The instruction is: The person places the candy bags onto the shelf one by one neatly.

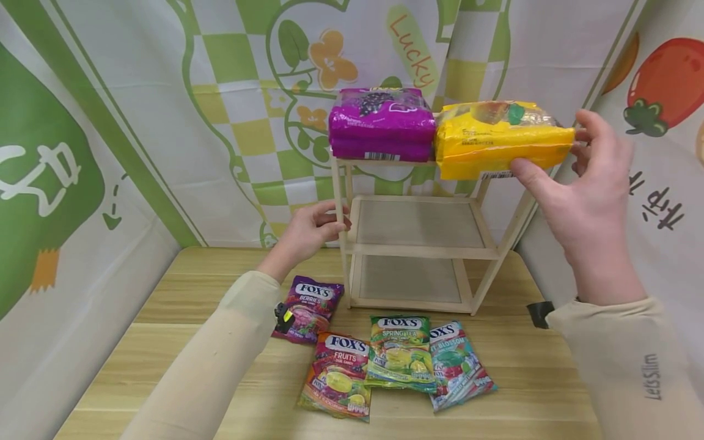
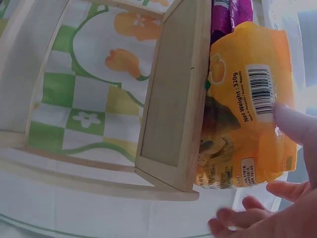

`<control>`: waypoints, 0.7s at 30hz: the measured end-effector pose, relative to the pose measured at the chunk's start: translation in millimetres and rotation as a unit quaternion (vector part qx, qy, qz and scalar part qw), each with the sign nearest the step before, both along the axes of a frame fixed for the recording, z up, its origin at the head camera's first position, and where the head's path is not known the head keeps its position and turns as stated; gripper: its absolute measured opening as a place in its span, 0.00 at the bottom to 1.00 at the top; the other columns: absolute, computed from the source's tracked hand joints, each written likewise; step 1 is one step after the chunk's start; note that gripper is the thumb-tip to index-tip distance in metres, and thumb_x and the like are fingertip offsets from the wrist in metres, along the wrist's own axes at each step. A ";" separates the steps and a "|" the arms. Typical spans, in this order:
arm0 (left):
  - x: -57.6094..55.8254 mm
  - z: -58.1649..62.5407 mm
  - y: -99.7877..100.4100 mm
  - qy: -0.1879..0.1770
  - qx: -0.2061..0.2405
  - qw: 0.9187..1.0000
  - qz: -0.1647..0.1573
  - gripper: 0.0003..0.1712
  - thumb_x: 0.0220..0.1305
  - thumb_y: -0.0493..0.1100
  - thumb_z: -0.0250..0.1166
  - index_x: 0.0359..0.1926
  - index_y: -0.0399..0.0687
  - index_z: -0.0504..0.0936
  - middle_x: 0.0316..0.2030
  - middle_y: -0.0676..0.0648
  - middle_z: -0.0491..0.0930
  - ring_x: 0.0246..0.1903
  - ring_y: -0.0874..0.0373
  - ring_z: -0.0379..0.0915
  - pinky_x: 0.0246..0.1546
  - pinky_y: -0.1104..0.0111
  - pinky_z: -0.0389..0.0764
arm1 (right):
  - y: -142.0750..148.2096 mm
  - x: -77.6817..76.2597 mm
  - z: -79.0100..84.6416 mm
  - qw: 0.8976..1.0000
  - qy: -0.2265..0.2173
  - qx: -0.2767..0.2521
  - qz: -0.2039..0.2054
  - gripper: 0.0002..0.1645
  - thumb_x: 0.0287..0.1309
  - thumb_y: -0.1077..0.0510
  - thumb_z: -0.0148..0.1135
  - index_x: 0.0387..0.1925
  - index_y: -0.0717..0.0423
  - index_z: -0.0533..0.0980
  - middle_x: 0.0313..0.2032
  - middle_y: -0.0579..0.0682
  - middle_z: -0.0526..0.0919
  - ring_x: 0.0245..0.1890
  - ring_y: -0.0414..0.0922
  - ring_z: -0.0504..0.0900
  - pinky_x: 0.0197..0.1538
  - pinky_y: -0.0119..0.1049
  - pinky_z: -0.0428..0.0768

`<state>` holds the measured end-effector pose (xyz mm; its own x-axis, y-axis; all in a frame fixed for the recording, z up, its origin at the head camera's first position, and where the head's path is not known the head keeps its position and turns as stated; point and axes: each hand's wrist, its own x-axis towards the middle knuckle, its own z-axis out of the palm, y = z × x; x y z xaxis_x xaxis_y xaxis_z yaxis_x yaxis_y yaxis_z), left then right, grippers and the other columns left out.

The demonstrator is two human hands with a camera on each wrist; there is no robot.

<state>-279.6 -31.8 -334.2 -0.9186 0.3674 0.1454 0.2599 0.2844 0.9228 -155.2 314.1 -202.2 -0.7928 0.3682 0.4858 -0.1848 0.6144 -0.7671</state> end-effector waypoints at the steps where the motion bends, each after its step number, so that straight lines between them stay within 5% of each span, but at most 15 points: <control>1: 0.0 -0.1 0.1 0.001 0.000 1.000 0.000 0.17 0.73 0.41 0.64 0.61 0.52 0.81 0.58 0.45 0.84 0.56 0.55 0.82 0.53 0.65 0.86 | -0.5 0.6 -0.2 1.000 0.011 0.016 -0.008 0.47 0.66 0.55 0.68 0.78 0.37 0.54 0.67 0.36 0.55 0.64 0.35 0.63 0.66 0.19 0.61; 6: -0.3 -0.7 0.5 0.006 -0.001 1.000 0.001 0.16 0.73 0.42 0.64 0.59 0.52 0.82 0.56 0.46 0.85 0.55 0.55 0.83 0.53 0.65 0.86 | -0.2 1.8 -1.0 0.989 0.071 0.120 -0.040 0.50 0.61 0.59 0.73 0.77 0.39 0.58 0.70 0.38 0.57 0.68 0.40 0.59 0.62 0.25 0.59; 14: -0.2 -0.4 0.3 0.005 -0.005 1.000 0.004 0.16 0.73 0.42 0.64 0.59 0.53 0.82 0.56 0.47 0.85 0.55 0.56 0.83 0.53 0.66 0.86 | 1.3 0.6 0.2 0.960 0.156 0.234 -0.009 0.48 0.56 0.67 0.75 0.75 0.52 0.63 0.71 0.55 0.63 0.72 0.54 0.60 0.75 0.43 0.62; 21: -0.1 -0.7 0.0 0.006 -0.006 1.000 0.003 0.16 0.74 0.42 0.64 0.60 0.53 0.82 0.57 0.47 0.85 0.56 0.56 0.82 0.53 0.66 0.86 | -4.2 2.1 2.9 0.941 0.166 0.296 -0.007 0.48 0.54 0.73 0.74 0.74 0.53 0.65 0.69 0.66 0.65 0.68 0.62 0.67 0.69 0.23 0.63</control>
